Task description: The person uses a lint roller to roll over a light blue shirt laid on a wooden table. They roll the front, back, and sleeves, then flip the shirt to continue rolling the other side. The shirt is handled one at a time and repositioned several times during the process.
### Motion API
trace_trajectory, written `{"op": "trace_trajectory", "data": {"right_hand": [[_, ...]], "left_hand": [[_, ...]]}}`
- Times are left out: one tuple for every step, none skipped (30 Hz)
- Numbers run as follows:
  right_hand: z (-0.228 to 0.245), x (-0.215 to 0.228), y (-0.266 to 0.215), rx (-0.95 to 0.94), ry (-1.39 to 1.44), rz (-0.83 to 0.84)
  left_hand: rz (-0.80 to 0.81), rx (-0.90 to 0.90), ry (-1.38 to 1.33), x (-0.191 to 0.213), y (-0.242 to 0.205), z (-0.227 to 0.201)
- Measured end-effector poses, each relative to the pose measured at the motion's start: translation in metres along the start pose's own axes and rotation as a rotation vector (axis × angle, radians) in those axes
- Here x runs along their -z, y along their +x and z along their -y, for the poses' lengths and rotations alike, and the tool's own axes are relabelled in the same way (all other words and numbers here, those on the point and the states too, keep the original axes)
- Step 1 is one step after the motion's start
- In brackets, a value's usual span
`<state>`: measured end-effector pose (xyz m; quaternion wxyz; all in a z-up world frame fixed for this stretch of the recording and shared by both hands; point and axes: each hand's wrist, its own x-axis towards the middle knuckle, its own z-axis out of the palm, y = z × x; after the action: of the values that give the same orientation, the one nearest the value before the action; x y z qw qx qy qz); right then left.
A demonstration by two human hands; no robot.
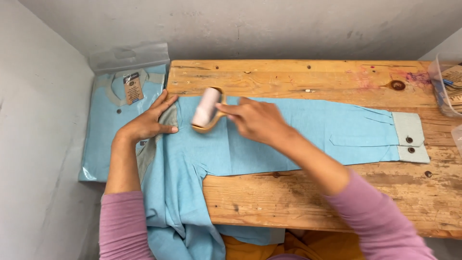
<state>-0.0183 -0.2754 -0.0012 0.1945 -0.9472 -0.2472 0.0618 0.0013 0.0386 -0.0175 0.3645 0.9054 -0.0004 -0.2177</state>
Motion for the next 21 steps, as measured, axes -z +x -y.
{"op": "trace_trajectory", "data": {"right_hand": [[-0.01,0.016,-0.017,-0.002,-0.006,0.004],[-0.02,0.031,-0.034,-0.056,-0.001,0.054],[-0.029,0.047,-0.051,-0.111,0.004,0.104],[-0.039,0.059,-0.066,-0.112,0.003,0.106],[-0.049,0.071,-0.081,-0.193,-0.038,0.151],[-0.059,0.083,-0.097,-0.274,-0.078,0.196],[-0.054,0.091,-0.102,-0.275,-0.078,0.201],[-0.049,0.101,-0.106,-0.375,-0.11,0.234],[-0.044,0.111,-0.11,-0.475,-0.142,0.265],[-0.04,0.105,-0.1,-0.478,-0.14,0.265],[-0.036,0.099,-0.092,-0.397,-0.154,0.259],[-0.033,0.094,-0.083,-0.316,-0.167,0.247],[-0.025,0.081,-0.066,-0.319,-0.166,0.241],[-0.017,0.068,-0.048,-0.21,-0.114,0.193],[-0.009,0.055,-0.031,-0.103,-0.062,0.144],[-0.002,0.039,-0.011,-0.098,-0.058,0.138],[0.005,0.023,0.008,-0.024,-0.026,0.071],[0.011,0.006,0.027,0.045,0.008,0.004],[0.011,-0.001,0.034,0.045,0.013,-0.002],[0.01,-0.008,0.041,0.043,0.046,-0.002],[0.008,-0.014,0.048,0.041,0.079,-0.001]], "left_hand": [[0.002,-0.002,-0.007,0.0,-0.001,-0.001],[0.005,0.001,-0.007,0.001,-0.002,-0.002],[0.007,0.003,-0.007,0.002,-0.004,-0.003],[0.009,0.003,-0.01,0.002,-0.004,-0.003],[0.012,-0.003,-0.018,0.002,-0.004,-0.003],[0.017,-0.007,-0.027,0.001,-0.004,-0.002],[0.02,-0.005,-0.03,0.001,-0.004,-0.002],[0.021,-0.005,-0.033,0.001,-0.004,-0.002],[0.023,-0.006,-0.036,0.002,-0.004,-0.003],[0.026,-0.007,-0.034,0.001,-0.004,-0.003],[0.027,-0.005,-0.034,0.001,-0.005,-0.004],[0.025,-0.007,-0.031,0.001,-0.005,-0.005],[0.025,-0.012,-0.026,0.0,-0.002,-0.004],[0.024,-0.006,-0.021,0.0,0.0,-0.001],[0.024,0.0,-0.017,0.0,0.001,0.001],[0.019,0.001,-0.01,0.0,0.002,0.003],[0.018,-0.007,-0.024,0.0,0.003,0.004],[0.022,-0.017,-0.036,0.0,0.004,0.006],[0.022,-0.017,-0.028,0.001,0.003,0.006],[0.024,-0.008,-0.032,0.001,0.003,0.005],[0.027,0.002,-0.036,0.001,0.003,0.005]]}}
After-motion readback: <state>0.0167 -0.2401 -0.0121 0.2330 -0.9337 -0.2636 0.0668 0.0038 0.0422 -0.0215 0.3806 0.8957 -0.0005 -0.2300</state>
